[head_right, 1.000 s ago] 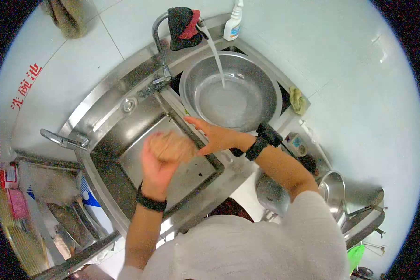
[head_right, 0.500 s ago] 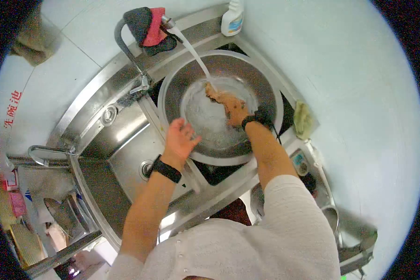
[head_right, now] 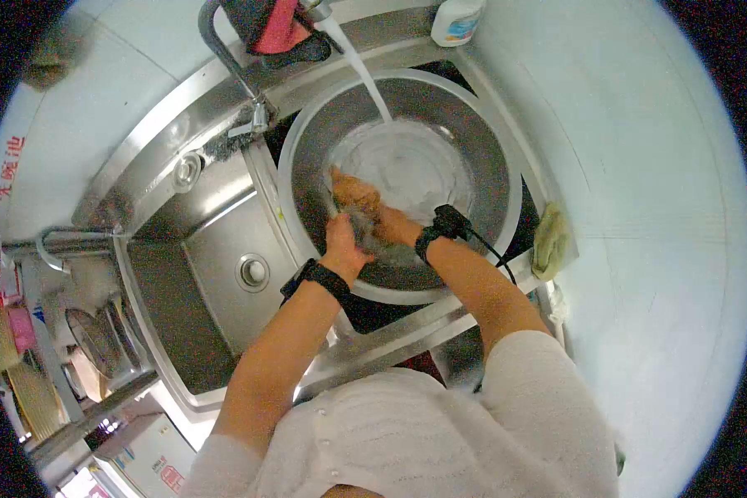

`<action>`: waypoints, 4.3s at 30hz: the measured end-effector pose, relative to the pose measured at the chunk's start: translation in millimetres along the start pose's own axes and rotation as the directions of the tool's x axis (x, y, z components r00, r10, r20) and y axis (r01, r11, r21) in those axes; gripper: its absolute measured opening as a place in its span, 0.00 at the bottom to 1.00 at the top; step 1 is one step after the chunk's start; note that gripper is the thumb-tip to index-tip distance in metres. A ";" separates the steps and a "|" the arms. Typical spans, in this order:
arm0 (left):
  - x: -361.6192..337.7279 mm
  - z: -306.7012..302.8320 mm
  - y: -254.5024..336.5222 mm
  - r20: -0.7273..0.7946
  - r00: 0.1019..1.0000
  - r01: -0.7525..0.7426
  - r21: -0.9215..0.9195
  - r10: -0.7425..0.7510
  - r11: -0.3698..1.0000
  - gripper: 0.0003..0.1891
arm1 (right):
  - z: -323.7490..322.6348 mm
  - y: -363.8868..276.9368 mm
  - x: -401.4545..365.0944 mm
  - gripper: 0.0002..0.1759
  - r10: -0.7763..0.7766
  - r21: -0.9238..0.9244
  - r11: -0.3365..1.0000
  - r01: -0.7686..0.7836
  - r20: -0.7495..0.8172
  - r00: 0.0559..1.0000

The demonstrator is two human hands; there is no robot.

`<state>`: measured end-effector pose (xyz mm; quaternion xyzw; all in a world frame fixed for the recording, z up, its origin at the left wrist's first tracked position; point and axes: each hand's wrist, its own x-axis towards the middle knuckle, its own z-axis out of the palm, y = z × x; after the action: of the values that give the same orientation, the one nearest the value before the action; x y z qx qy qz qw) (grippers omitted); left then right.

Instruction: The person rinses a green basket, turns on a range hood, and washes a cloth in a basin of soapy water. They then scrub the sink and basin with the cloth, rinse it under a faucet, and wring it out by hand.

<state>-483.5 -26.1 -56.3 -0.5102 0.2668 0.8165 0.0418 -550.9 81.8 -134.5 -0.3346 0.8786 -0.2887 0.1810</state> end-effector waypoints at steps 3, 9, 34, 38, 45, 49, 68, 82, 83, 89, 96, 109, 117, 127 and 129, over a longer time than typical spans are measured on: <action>2.7 12.4 3.3 -0.230 0.960 0.189 0.100 -0.163 0.977 0.19 | -39.4 -54.3 -2.8 0.20 0.040 0.523 0.834 -0.175 0.259 0.965; 22.6 13.6 17.7 0.430 0.883 0.251 -0.100 -0.185 0.963 0.15 | -120.5 -109.6 -22.6 0.14 0.043 0.815 0.398 -0.422 0.443 0.896; -3.7 2.1 20.1 -0.033 0.993 0.118 0.041 -0.117 0.992 0.17 | -40.5 -8.0 -12.9 0.14 -0.140 -0.209 0.955 0.208 0.302 0.943; -12.5 -4.0 17.0 0.206 0.969 0.165 -0.114 -0.139 0.980 0.16 | -56.8 -24.5 -8.8 0.12 0.273 -0.370 0.900 -0.232 0.062 0.960; -58.0 5.2 29.7 0.048 0.998 0.049 -0.005 -0.048 0.999 0.22 | -85.1 -29.8 10.3 0.21 0.000 -0.180 0.983 0.038 0.208 0.978; -47.4 -4.3 26.0 -0.033 0.997 -0.062 0.020 0.063 0.998 0.26 | -66.5 -30.5 16.9 0.25 0.037 0.039 0.999 -0.031 -0.174 0.984; -32.4 15.5 27.7 0.443 0.883 0.283 -0.244 -0.153 0.927 0.19 | -108.5 -106.0 -21.5 0.16 0.046 0.811 0.241 -0.533 0.539 0.841; -34.7 48.5 42.2 0.216 0.976 -0.008 -0.025 0.013 1.000 0.21 | -95.3 40.5 9.0 0.21 0.357 0.024 0.931 -0.364 -0.264 0.896; -51.4 46.1 56.7 0.209 0.977 0.017 0.069 -0.032 0.997 0.23 | -97.3 41.1 10.7 0.22 0.222 -0.091 0.950 -0.298 -0.476 0.851; -19.8 29.9 30.8 0.061 0.995 0.071 0.060 -0.075 0.996 0.26 | -14.4 -2.3 9.1 0.27 0.077 -0.341 0.940 -0.012 0.179 0.981; -16.1 4.1 30.8 0.077 0.994 0.069 0.106 -0.078 0.992 0.21 | -99.7 3.7 27.8 0.25 0.096 0.168 0.972 -0.167 0.365 0.926; -38.7 25.3 10.0 -0.168 0.966 0.207 0.058 -0.194 0.977 0.23 | -80.5 -70.4 -18.5 0.16 -0.186 0.164 0.975 0.148 0.248 0.951; -23.5 21.5 16.2 0.378 0.925 0.048 0.003 -0.046 0.999 0.16 | -123.4 -118.1 -30.7 0.11 -0.148 0.721 0.693 0.012 0.125 0.981; -26.7 40.0 53.0 -0.017 0.999 -0.027 0.114 0.029 0.993 0.16 | -122.6 25.7 2.3 0.27 0.151 -0.127 0.980 -0.155 -0.042 0.988; -5.9 23.5 59.4 0.132 0.970 -0.239 0.371 0.204 0.898 0.19 | -93.8 37.2 -5.7 0.32 0.139 -0.331 0.930 -0.160 -0.087 0.987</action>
<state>-520.0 -64.4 -20.0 -0.4214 0.4755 0.7699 0.0597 -612.8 144.6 -85.1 -0.2837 0.9431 -0.1297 0.1151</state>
